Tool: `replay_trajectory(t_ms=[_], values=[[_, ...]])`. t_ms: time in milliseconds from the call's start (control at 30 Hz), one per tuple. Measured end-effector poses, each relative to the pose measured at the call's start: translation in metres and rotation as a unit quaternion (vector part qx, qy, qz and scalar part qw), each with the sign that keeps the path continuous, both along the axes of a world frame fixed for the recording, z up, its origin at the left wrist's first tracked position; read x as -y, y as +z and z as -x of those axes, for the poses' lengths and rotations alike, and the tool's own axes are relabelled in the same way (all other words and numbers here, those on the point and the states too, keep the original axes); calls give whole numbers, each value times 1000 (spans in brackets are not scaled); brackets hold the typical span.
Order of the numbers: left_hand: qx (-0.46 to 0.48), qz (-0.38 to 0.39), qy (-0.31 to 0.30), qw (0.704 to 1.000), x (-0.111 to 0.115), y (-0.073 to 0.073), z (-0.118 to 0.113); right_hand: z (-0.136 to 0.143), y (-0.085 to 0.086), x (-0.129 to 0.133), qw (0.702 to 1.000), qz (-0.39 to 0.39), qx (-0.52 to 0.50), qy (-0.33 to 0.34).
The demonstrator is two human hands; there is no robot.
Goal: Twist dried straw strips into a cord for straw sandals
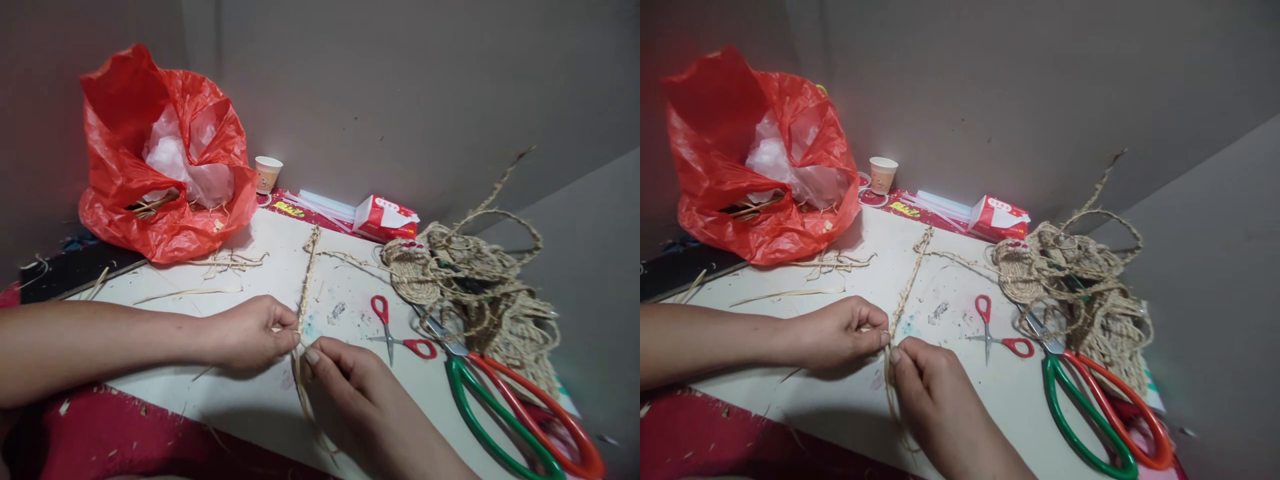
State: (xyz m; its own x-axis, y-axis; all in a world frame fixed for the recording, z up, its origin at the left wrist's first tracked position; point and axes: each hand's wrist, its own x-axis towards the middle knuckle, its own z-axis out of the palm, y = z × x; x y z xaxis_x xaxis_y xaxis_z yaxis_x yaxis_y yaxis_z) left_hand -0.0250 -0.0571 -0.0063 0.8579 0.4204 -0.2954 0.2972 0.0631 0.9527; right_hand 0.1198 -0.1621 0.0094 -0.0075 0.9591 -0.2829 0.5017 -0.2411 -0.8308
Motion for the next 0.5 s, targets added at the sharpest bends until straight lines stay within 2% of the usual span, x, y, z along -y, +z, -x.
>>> replay_trajectory(t_ms=[67, 133, 200, 333, 433, 500], values=[[30, 49, -3, 998, 3, 0, -1, 7, -3, 3, 997, 27, -63, -36], [54, 106, -8, 993, 6, 1, -2, 15, -9, 8, 995, 30, -70, -60], [52, 129, 5, 990, 7, 1, -3, 20, -17, 11, 998, -4, -35, -47], [25, 114, 54, 992, 9, 1, -3, 24, -31, 13, 995, -75, 71, 1], [20, 136, 72, 988, 12, 1, -4, 27, -41, 14, 989, -84, 124, -16], [18, 153, 77, 985, 13, 2, -4, 30, -44, 18, 992, -69, 102, -19]])
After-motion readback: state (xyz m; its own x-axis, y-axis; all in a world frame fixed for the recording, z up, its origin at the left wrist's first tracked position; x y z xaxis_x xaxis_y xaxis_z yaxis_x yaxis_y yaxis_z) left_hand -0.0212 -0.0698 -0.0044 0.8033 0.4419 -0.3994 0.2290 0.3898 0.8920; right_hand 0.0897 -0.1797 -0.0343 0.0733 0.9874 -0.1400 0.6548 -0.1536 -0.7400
